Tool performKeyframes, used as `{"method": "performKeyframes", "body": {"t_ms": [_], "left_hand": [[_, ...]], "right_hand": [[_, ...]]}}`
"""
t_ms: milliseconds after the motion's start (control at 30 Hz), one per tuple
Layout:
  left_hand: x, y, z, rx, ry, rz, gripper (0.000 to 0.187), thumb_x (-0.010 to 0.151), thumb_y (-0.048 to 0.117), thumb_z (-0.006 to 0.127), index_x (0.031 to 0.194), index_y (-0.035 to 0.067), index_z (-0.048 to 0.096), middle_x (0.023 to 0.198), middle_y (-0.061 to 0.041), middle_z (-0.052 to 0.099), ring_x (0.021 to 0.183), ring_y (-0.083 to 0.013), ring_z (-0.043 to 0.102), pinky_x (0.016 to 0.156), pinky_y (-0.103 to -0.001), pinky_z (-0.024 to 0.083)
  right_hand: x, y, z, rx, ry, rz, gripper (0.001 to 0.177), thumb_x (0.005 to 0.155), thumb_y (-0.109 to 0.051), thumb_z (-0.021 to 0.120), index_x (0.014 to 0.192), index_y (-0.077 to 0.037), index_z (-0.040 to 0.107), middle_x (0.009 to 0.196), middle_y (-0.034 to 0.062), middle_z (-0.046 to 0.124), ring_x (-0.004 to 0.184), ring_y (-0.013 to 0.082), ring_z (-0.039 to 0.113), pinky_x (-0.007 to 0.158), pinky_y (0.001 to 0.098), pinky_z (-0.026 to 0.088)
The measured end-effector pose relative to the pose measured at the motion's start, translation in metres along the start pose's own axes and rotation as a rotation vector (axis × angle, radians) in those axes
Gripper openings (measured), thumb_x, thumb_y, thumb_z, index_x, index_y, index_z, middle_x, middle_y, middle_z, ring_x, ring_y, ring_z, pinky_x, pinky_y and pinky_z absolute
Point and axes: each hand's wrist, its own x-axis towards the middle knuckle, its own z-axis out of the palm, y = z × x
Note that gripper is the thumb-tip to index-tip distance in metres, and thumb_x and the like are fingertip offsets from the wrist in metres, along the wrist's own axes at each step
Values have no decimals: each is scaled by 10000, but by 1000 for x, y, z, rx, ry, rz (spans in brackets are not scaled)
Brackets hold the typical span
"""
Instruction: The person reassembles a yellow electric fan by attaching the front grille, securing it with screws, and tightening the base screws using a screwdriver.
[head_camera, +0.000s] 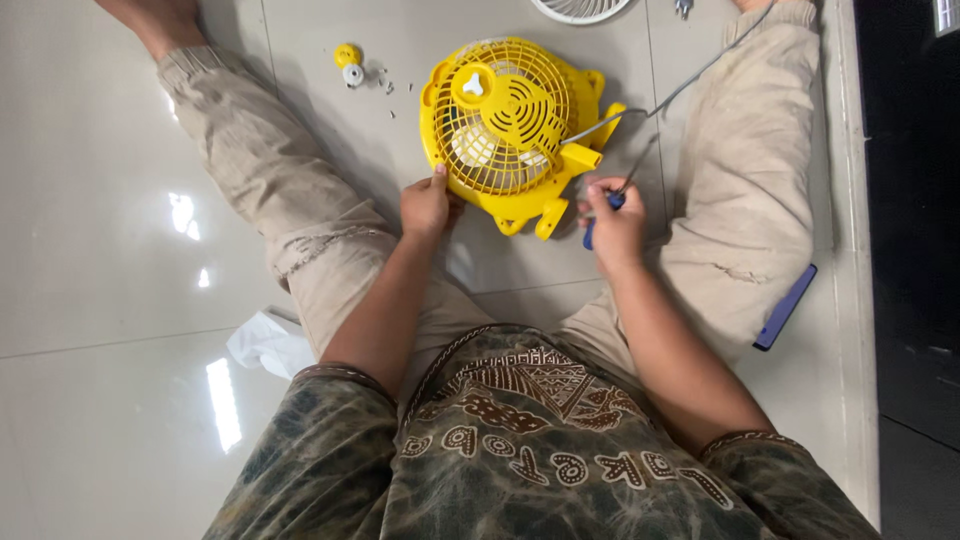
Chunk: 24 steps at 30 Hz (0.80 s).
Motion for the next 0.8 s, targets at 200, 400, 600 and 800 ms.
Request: {"method": "performKeyframes", "body": {"t_ms": [200,400,600,800], "left_hand": [[-4,-19,7,-103,-56,-47,574,1042,516,485,901,-15,650,694,-132,687,493,-190,611,431,-325,481],[-2,-14,-1,-132,-157,-90,528,1014,519,497,930,24,662,708,-101,696,529,-191,648,447,-314,481],[-5,-13,-1,-135,-164,-84,510,1016,516,522,950,34,675,733,-92,701,550,-181,657,469,-325,489],[-10,-5,-1,-59,-157,-88,537,1017,537,484,959,43,687,766,-83,724,594,-175,696,502,-318,538]], "right_hand": [[-13,0,7,-627,-29,-576,94,914,-68,791,978,-35,729,894,79,724,796,198,694,730,359,558],[4,-13,30,-820,-8,-628,99,886,-129,798,949,-69,751,870,102,741,780,268,731,707,376,560],[4,-12,33,-1005,-6,-645,111,896,-163,789,945,-86,726,902,112,730,805,341,703,695,454,542],[3,-15,38,-1174,15,-693,134,915,-207,793,979,-117,718,934,89,739,820,363,701,687,483,541]]}}
